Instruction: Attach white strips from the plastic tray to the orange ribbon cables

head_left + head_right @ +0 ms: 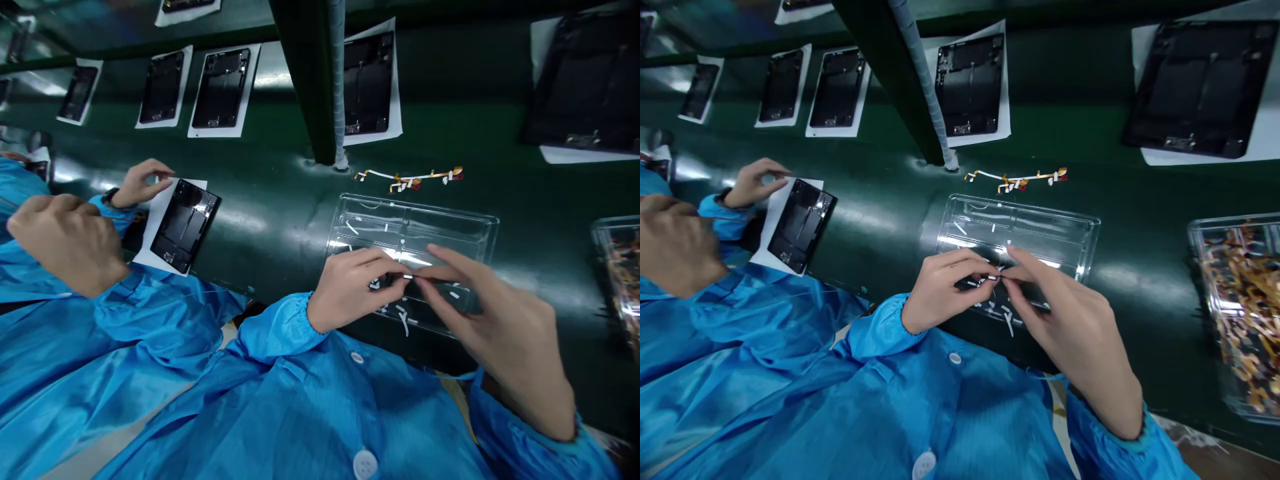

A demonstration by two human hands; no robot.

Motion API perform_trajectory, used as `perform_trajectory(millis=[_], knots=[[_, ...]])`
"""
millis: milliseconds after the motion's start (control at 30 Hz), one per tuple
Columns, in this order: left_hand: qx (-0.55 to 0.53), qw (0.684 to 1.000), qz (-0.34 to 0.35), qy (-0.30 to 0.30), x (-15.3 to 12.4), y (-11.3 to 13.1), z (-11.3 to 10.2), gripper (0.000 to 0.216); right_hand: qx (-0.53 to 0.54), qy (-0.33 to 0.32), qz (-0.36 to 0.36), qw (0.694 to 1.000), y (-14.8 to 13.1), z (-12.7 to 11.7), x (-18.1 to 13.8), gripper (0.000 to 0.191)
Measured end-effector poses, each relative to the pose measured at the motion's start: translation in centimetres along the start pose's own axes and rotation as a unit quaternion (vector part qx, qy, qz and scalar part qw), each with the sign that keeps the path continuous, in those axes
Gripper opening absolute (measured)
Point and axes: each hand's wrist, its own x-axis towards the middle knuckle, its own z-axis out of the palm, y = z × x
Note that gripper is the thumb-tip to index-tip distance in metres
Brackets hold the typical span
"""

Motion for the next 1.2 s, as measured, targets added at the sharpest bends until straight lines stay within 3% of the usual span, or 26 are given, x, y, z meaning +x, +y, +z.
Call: perform_trajectory(millis=[100,200,367,533,767,833,1000,1067,1200], knots=[[-0.016,1.0,-0.017,0.01,0.0,0.0,0.1,0.014,0.021,0.0,0.036,0.999,0.1,0.4,0.0,0.029],[-0.048,0.996,-0.071,-0.003,0.1,-0.2,0.1,0.015,0.007,-0.002,0.014,1.0,0.2,1.0,-0.2,0.008],[-0.129,0.978,-0.157,-0.045,0.4,-0.6,-0.1,0.015,-0.072,0.029,-0.039,0.996,0.0,2.0,-0.1,0.009],[-0.226,0.946,-0.218,-0.077,0.8,-1.1,-0.2,0.013,-0.153,0.082,-0.047,0.984,0.1,3.4,-0.1,0.009],[-0.388,0.867,-0.302,-0.08,1.1,-2.3,0.9,0.033,-0.178,0.116,-0.042,0.976,0.6,5.0,-0.6,0.01],[-0.384,0.874,-0.292,-0.055,0.9,-2.5,1.5,0.033,-0.15,0.121,-0.03,0.981,0.5,5.4,-0.5,0.009],[-0.174,0.962,-0.208,0.029,0.4,-2.5,2.2,0.018,0.015,0.082,0.049,0.995,0.6,5.0,0.0,0.008],[-0.166,0.966,-0.201,0.007,0.4,-2.3,2.0,0.019,0.057,0.06,0.06,0.995,0.8,4.3,0.0,0.009],[-0.275,0.93,-0.232,-0.071,0.7,-2.1,1.1,0.023,0.03,0.031,0.013,0.999,1.1,2.9,-0.3,0.007]])
